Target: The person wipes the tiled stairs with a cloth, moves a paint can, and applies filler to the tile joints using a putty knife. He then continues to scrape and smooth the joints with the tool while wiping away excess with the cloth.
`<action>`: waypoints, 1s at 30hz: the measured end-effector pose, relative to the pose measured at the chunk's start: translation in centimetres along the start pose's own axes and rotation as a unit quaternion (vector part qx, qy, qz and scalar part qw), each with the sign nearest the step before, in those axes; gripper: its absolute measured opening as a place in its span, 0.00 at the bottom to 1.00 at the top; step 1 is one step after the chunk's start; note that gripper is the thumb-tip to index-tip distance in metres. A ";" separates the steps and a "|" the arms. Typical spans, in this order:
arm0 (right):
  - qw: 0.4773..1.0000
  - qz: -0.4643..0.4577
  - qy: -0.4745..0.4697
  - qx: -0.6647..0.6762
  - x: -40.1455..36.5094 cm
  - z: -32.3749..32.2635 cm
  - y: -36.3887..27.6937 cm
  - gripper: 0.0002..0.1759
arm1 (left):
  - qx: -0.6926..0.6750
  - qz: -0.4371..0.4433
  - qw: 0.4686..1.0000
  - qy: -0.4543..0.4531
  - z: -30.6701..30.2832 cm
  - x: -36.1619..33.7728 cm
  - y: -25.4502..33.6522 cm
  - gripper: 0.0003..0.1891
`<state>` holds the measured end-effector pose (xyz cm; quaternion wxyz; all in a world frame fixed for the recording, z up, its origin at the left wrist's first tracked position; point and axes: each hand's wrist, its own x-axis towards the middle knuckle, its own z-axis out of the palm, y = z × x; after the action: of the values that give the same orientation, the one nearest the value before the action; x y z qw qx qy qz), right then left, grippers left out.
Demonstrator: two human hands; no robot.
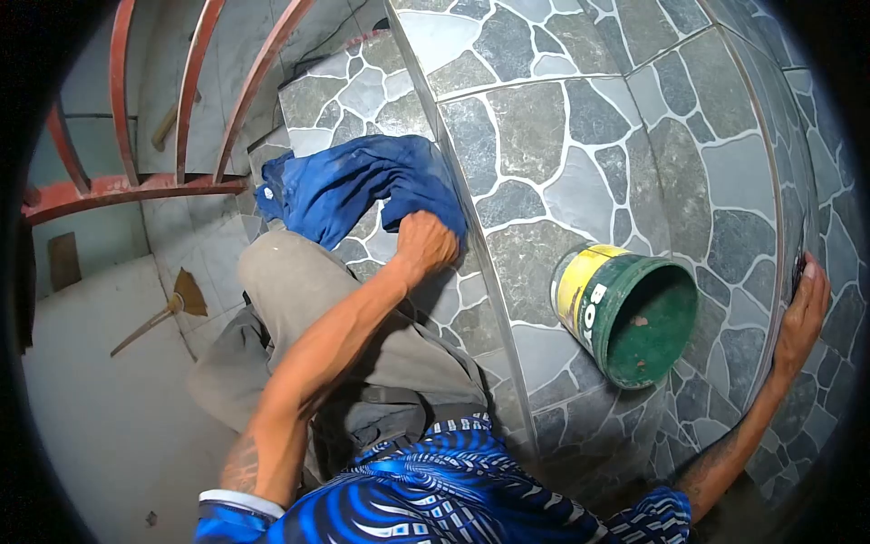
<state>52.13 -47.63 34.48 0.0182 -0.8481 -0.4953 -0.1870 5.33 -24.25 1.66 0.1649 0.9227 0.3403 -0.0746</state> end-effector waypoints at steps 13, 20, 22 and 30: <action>0.999 0.035 -0.013 0.021 0.1 -0.6 -1.2 0.25 | 0.050 0.033 0.997 0.046 -0.1 -1.1 -0.8 0.16; 0.999 0.012 -0.010 0.038 0.1 -0.1 0.3 0.24 | 0.023 -0.047 0.998 0.023 -1.5 4.3 -3.1 0.18; 1.000 0.015 -0.006 0.020 0.2 -0.1 -0.5 0.24 | 0.001 -0.056 0.998 -0.004 -1.5 5.4 -4.0 0.18; 1.000 -0.003 -0.006 -0.004 0.4 0.0 0.3 0.24 | 0.032 0.040 0.995 -0.084 -0.3 -3.2 0.7 0.17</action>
<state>52.57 -47.49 34.61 0.0109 -0.8479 -0.4971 -0.1841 3.34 -26.58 2.97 0.1661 0.9308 0.2856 -0.1565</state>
